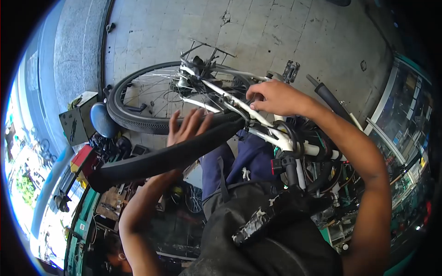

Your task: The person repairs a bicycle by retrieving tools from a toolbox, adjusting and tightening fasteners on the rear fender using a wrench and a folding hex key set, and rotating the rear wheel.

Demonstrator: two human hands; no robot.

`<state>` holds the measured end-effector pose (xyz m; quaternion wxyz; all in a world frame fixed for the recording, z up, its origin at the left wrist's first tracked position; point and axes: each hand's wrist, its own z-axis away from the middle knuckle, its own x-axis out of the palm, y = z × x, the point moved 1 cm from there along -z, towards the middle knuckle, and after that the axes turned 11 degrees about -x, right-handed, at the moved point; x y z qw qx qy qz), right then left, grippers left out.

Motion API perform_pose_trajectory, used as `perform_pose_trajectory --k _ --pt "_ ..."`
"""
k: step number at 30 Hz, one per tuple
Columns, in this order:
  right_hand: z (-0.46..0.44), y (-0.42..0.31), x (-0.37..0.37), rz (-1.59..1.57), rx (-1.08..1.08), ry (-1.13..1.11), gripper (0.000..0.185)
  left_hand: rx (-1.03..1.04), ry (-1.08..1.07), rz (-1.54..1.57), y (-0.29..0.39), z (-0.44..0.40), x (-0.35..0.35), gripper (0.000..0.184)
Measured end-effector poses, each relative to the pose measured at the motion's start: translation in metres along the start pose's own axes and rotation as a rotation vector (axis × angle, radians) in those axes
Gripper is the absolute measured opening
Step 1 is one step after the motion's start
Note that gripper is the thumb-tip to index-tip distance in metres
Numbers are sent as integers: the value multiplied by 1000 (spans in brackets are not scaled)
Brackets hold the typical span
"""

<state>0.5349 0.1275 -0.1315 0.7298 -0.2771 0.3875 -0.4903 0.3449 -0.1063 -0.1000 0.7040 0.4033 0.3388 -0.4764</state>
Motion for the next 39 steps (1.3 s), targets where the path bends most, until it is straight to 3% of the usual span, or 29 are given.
perform_pose_trajectory --k 4,6,9,13,14,16,18,24,32,39 --pt "9 -11 26 7 63 -94 31 48 122 -196 22 -20 28 74" --pt "19 -7 43 98 -13 -29 26 92 115 -192 29 -20 28 72" --pt "25 -6 47 239 -85 39 17 45 179 -470 35 -4 39 68" --pt "28 0 61 172 -117 137 15 104 -553 -386 57 92 4 58" --pt "28 1 63 162 -122 135 15 -42 -1018 -15 72 81 -29 59" --pt "27 1 62 116 -111 142 14 179 -395 205 90 70 -34 62" --pt "28 3 62 95 -110 171 14 203 -76 -209 102 10 -54 56" --pt "31 9 68 12 -109 270 16 192 53 -394 99 -41 26 55" --pt "33 11 68 -153 -7 271 21 251 17 -144 80 -57 37 67" --pt "39 9 71 -163 -78 379 15 273 54 -85 78 -56 45 72"
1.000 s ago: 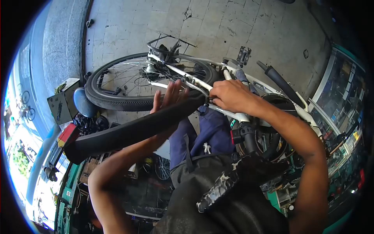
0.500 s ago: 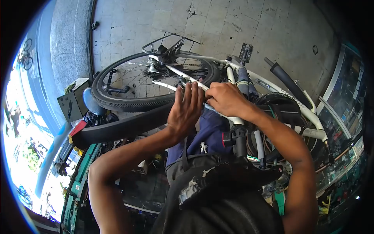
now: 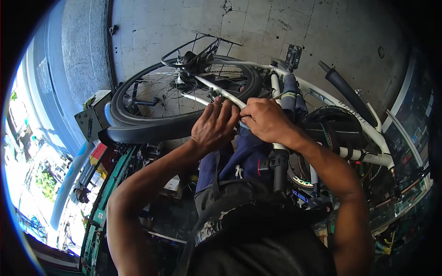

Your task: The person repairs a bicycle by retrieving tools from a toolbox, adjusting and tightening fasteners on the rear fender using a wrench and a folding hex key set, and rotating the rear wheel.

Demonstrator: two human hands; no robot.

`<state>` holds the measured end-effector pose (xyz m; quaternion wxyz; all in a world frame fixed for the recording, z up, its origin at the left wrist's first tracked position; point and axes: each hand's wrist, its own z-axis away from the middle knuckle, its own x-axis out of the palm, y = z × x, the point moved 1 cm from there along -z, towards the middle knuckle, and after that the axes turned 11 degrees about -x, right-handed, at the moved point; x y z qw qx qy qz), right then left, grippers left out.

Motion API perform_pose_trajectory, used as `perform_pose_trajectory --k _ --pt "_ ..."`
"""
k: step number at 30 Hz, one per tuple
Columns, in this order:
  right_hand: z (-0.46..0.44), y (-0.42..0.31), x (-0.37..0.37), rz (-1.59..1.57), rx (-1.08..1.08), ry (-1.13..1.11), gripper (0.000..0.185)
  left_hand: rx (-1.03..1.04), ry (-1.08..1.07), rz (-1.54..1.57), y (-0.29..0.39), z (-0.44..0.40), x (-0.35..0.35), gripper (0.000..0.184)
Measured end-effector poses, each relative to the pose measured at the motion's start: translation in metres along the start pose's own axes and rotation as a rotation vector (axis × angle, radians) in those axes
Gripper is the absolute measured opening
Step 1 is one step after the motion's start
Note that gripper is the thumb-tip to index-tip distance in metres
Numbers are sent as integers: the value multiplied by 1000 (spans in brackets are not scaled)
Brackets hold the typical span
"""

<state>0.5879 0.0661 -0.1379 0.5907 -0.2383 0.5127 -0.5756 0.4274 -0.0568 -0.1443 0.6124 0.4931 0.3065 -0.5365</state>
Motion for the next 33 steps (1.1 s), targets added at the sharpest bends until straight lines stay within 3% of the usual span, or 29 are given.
perform_pose_trajectory --k 7,12,15,18,22,28,31,33 --pt "2 0 1 -55 -90 55 14 -15 -36 77 -5 2 -3 82" --pt "2 -13 3 200 24 -54 14 -158 -53 116 9 -1 -20 79" --pt "3 -12 9 246 -10 -70 14 -83 -57 106 0 -1 -16 79" --pt "5 -1 9 89 -82 -64 14 -51 -62 159 -3 -1 -14 76" --pt "2 0 8 60 -44 -90 14 -26 -32 178 -5 1 -8 75" --pt "5 1 6 17 -158 -23 13 -36 -15 198 -5 1 -8 77" --pt "7 -2 6 34 -153 -43 13 -123 -82 220 0 5 -15 81" --pt "7 -4 4 55 -150 -14 13 -297 -173 265 2 7 -29 85"
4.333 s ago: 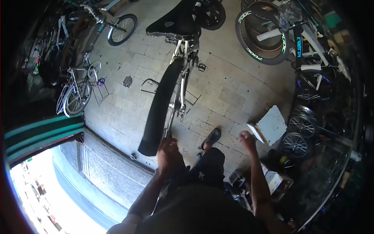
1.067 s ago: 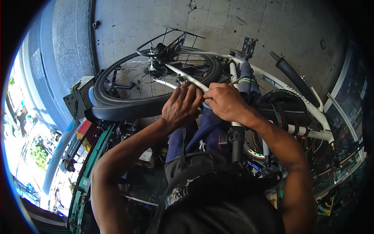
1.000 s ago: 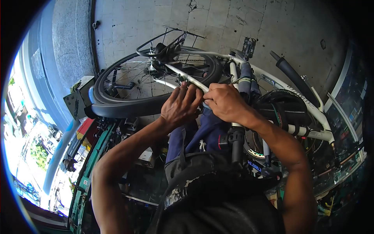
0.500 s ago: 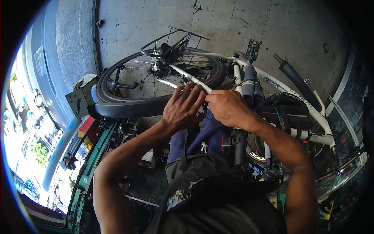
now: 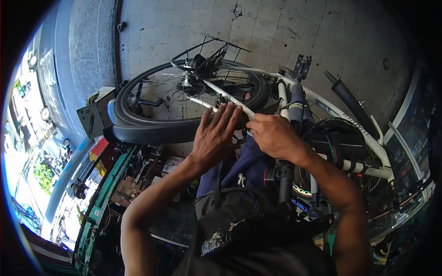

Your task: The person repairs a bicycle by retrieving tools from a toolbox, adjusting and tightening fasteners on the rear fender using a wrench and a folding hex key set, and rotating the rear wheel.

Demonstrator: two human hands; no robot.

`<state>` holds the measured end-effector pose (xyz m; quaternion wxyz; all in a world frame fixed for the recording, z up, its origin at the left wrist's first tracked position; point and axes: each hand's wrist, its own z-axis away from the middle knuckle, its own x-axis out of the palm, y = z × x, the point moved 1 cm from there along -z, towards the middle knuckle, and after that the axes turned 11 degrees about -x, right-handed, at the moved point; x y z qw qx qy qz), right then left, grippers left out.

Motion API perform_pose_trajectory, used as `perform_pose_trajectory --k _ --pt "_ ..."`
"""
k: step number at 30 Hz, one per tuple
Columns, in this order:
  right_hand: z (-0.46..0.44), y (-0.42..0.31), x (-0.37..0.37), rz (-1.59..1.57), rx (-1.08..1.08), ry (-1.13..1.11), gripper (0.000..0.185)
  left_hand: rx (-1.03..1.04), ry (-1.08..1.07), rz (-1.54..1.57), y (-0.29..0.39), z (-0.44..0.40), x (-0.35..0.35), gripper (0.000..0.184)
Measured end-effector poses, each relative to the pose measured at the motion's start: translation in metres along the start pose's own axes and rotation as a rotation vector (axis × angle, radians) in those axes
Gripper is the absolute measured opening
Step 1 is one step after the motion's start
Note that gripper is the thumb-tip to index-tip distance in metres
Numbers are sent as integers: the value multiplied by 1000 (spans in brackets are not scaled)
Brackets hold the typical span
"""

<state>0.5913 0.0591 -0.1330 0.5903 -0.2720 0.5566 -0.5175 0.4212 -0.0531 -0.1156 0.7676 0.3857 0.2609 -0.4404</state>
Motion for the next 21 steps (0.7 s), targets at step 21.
perform_pose_trajectory --k 21 --pt "-19 7 5 39 80 -79 20 -275 -687 -13 -52 -41 -51 69"
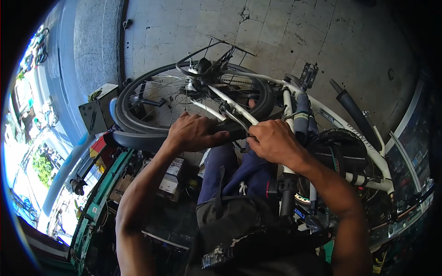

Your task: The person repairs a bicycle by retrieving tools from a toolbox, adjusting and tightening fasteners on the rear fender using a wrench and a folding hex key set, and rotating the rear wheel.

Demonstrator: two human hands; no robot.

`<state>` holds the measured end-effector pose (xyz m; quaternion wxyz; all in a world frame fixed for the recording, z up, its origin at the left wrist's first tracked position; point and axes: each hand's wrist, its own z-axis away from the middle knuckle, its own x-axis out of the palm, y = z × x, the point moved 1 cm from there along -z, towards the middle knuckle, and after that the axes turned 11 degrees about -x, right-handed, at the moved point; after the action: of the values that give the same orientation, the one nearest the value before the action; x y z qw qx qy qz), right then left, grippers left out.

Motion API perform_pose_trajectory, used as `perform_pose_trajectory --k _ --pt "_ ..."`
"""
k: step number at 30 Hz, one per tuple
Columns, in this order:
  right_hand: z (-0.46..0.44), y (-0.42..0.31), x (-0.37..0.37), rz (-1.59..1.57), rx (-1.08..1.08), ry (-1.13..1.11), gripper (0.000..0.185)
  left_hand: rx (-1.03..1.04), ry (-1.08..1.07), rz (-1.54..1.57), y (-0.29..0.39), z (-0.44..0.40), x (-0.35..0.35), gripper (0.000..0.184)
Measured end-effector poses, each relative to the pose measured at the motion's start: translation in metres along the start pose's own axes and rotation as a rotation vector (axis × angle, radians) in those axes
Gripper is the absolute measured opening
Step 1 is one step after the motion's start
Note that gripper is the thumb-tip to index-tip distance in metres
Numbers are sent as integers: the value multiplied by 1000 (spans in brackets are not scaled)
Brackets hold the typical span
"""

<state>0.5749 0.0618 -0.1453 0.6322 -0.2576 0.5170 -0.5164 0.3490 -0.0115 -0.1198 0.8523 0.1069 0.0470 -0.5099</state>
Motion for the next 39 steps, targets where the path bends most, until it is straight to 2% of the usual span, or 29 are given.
perform_pose_trajectory --k 4,10,13,15,17,20,23,25,26,27,29,30,37,39 --pt "-2 2 -2 17 -6 -24 21 11 115 -14 -1 2 10 69" --pt "-2 13 -5 -240 78 -52 23 6 208 -56 5 2 13 69" --pt "-3 14 -11 -331 72 -2 26 -40 100 -11 18 2 -4 71" --pt "-4 16 -13 -442 194 -82 29 4 138 11 17 -1 -3 73" --pt "-1 21 -7 -492 209 -74 30 48 169 29 17 -3 -1 76" --pt "-1 23 -7 -531 230 -78 30 -24 93 -100 24 -5 4 77" --pt "-3 23 -9 -525 241 -90 29 -54 207 -39 41 12 19 81" --pt "0 23 -5 -530 249 -95 29 216 660 -151 48 20 40 87" --pt "0 25 -4 -540 248 -62 32 278 584 -178 50 21 44 78" --pt "0 26 -3 -547 245 -27 34 279 586 -179 48 16 48 78" --pt "0 26 -5 -565 258 -44 34 349 756 -325 45 5 53 70" --pt "-1 26 -5 -581 274 -61 33 373 754 -300 45 1 56 64" --pt "-1 23 -6 -575 249 -35 32 410 836 -328 39 -16 69 68" --pt "-1 17 -8 -460 261 -33 31 421 850 -305 39 -15 70 72"
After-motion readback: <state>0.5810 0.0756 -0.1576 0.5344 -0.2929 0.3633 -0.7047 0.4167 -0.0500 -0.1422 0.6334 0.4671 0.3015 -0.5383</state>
